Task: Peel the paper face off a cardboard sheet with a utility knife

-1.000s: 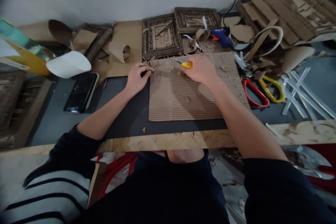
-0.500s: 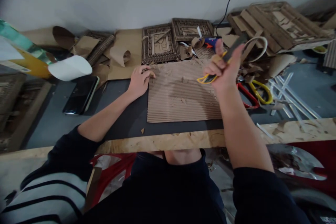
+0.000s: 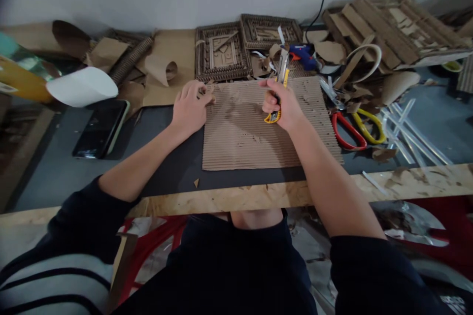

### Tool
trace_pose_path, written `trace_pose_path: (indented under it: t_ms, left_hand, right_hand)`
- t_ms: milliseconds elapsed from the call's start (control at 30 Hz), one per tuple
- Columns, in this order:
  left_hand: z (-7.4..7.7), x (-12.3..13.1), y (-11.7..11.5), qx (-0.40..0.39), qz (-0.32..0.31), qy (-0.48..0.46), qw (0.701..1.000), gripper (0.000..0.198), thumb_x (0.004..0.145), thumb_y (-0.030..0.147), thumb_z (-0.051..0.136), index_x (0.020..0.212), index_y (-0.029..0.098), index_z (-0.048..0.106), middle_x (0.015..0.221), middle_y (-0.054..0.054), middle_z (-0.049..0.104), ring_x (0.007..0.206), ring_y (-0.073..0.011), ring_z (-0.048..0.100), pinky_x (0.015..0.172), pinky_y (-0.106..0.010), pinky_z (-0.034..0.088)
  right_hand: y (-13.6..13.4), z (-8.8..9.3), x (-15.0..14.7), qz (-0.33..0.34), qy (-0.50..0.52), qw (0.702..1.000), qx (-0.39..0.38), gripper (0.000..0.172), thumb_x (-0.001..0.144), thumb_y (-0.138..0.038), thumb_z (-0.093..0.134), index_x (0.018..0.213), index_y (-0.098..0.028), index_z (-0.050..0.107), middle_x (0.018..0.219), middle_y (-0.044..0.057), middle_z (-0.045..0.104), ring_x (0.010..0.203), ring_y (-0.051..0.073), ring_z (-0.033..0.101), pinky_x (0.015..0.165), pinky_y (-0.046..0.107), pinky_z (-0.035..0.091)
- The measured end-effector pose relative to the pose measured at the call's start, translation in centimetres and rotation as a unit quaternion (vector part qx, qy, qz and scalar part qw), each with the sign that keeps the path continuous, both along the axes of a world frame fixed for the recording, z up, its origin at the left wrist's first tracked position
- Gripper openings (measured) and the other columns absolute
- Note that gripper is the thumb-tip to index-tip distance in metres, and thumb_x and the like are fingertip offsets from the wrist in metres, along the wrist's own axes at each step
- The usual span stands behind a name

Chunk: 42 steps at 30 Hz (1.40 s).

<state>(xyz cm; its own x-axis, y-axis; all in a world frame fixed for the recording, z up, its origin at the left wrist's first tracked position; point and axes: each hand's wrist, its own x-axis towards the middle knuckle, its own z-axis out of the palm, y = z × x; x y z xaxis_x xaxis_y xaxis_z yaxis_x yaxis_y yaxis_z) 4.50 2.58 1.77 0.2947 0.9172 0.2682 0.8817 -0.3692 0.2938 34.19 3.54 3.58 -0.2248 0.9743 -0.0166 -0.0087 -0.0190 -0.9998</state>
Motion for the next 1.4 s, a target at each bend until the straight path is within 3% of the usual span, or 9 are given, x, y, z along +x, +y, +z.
trace_pose_path:
  t_ms: [167,300,433,633,833,1000,1200,1400]
  left_hand:
    - [0.5,0.4,0.0,0.012,-0.03,0.014,0.999,0.034,0.111,0.033,0.045,0.129,0.031,0.073,0.155,-0.014,0.064,0.166,-0.0382,0.041,0.134,-0.063,0.037]
    - [0.2,0.4,0.2,0.008,-0.016,0.024,1.0,0.033,0.108,0.028,0.046,0.123,0.027,0.075,0.15,-0.019,0.062,0.159,-0.0426,0.046,0.132,-0.066,0.038]
    - [-0.6,-0.1,0.6,0.033,0.005,0.018,0.999,0.038,0.112,0.037,0.039,0.124,0.028,0.073,0.141,-0.018,0.063,0.152,-0.0417,0.051,0.128,-0.067,0.042]
    - [-0.4,-0.3,0.4,0.043,-0.018,0.005,0.999,0.038,0.113,0.046,0.043,0.118,0.03,0.077,0.149,-0.015,0.063,0.156,-0.0405,0.049,0.132,-0.064,0.04]
    - [-0.4,-0.5,1.0,0.06,0.004,0.024,0.998,0.027,0.113,0.039,0.053,0.102,0.027,0.075,0.142,-0.011,0.07,0.146,-0.0339,0.06,0.124,-0.053,0.049]
    - [-1.3,-1.6,2.2,0.136,-0.053,0.074,0.987,0.019,0.112,0.028,0.055,0.107,0.024,0.073,0.132,-0.014,0.075,0.14,-0.0328,0.064,0.114,-0.048,0.054]
    - [-1.8,-1.9,2.3,0.172,-0.082,0.133,0.973,0.028,0.113,0.017,0.048,0.107,0.026,0.074,0.127,-0.011,0.077,0.123,-0.0281,0.071,0.102,-0.044,0.057]
    - [-2.0,-2.0,2.3,0.167,-0.087,0.088,0.978,0.025,0.114,0.027,0.053,0.099,0.024,0.072,0.125,-0.01,0.078,0.131,-0.0295,0.069,0.107,-0.045,0.055]
  right_hand:
    - [0.1,-0.2,0.4,-0.015,-0.008,1.0,-0.006,0.052,0.08,-0.081,0.071,0.1,-0.033,0.067,0.058,-0.011,0.02,0.049,0.013,0.018,0.056,0.033,0.027]
    - [-0.1,0.1,-0.1,-0.022,0.005,1.0,-0.01,0.052,0.072,-0.08,0.072,0.093,-0.033,0.06,0.06,-0.01,0.023,0.053,0.015,0.016,0.058,0.034,0.028]
    - [0.1,-0.1,-0.3,-0.02,0.004,1.0,-0.011,0.055,0.071,-0.081,0.073,0.094,-0.033,0.059,0.062,-0.01,0.024,0.055,0.016,0.018,0.06,0.035,0.026]
    - [0.2,-0.6,-0.1,-0.019,0.042,0.999,-0.001,0.054,0.071,-0.079,0.078,0.091,-0.033,0.058,0.06,-0.011,0.024,0.053,0.014,0.019,0.059,0.034,0.024]
    - [0.4,-0.9,-0.1,-0.003,0.068,0.998,0.016,0.049,0.08,-0.074,0.079,0.092,-0.031,0.058,0.056,-0.012,0.025,0.046,0.011,0.02,0.052,0.033,0.022]
    - [0.8,-0.9,-0.3,0.011,0.128,0.992,-0.017,0.053,0.069,-0.068,0.09,0.089,-0.028,0.06,0.053,-0.013,0.032,0.046,0.008,0.017,0.049,0.03,0.019]
    - [0.7,-0.9,-0.6,-0.021,0.149,0.986,-0.066,0.039,0.09,-0.057,0.084,0.089,-0.027,0.06,0.054,-0.013,0.033,0.043,0.008,0.022,0.047,0.028,0.023]
    - [0.9,-1.5,-0.6,-0.033,0.148,0.987,-0.061,0.039,0.091,-0.057,0.083,0.086,-0.026,0.059,0.055,-0.011,0.037,0.044,0.007,0.024,0.047,0.027,0.024]
